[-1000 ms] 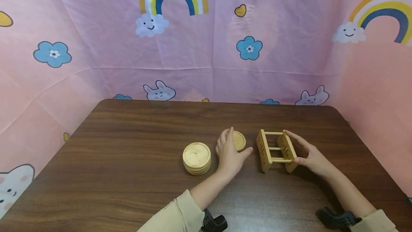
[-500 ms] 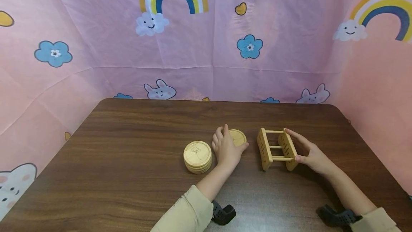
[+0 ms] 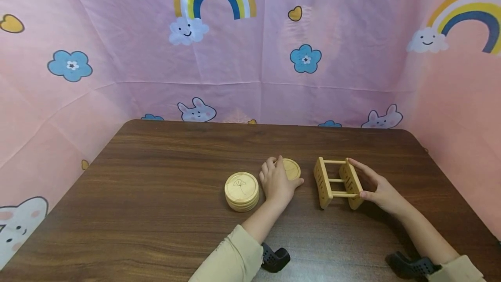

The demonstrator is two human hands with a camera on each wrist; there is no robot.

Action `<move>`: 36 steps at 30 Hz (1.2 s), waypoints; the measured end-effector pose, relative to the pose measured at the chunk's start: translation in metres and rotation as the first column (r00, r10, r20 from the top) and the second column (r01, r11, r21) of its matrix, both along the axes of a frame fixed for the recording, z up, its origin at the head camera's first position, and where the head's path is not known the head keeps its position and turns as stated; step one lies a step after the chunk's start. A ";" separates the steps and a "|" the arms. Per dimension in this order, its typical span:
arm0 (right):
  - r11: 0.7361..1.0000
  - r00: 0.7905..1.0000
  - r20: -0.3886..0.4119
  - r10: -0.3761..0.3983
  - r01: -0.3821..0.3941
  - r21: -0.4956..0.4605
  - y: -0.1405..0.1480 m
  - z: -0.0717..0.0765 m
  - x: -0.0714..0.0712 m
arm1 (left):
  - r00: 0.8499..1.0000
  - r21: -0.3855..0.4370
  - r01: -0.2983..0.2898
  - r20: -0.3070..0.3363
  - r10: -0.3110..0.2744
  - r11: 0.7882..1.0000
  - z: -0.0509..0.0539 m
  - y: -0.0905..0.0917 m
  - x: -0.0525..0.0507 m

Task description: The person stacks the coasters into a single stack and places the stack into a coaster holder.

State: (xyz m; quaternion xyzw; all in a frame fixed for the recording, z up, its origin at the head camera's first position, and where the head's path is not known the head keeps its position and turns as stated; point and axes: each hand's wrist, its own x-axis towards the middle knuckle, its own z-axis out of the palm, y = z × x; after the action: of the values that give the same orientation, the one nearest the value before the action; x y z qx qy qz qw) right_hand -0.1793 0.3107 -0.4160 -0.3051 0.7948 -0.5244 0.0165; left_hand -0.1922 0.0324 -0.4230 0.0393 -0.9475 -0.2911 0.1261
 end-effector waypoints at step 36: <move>0.999 0.999 -0.004 0.035 -0.035 -0.026 0.000 -0.001 0.000 | 0.973 0.220 0.159 -0.201 -0.114 0.963 0.009 0.002 0.002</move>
State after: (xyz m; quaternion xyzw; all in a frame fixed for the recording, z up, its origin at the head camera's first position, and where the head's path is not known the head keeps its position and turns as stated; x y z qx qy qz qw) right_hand -0.1798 0.3108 -0.4166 -0.3200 0.7824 -0.5339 0.0201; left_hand -0.1904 0.0347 -0.4145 -0.0391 -0.8910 -0.4112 0.1883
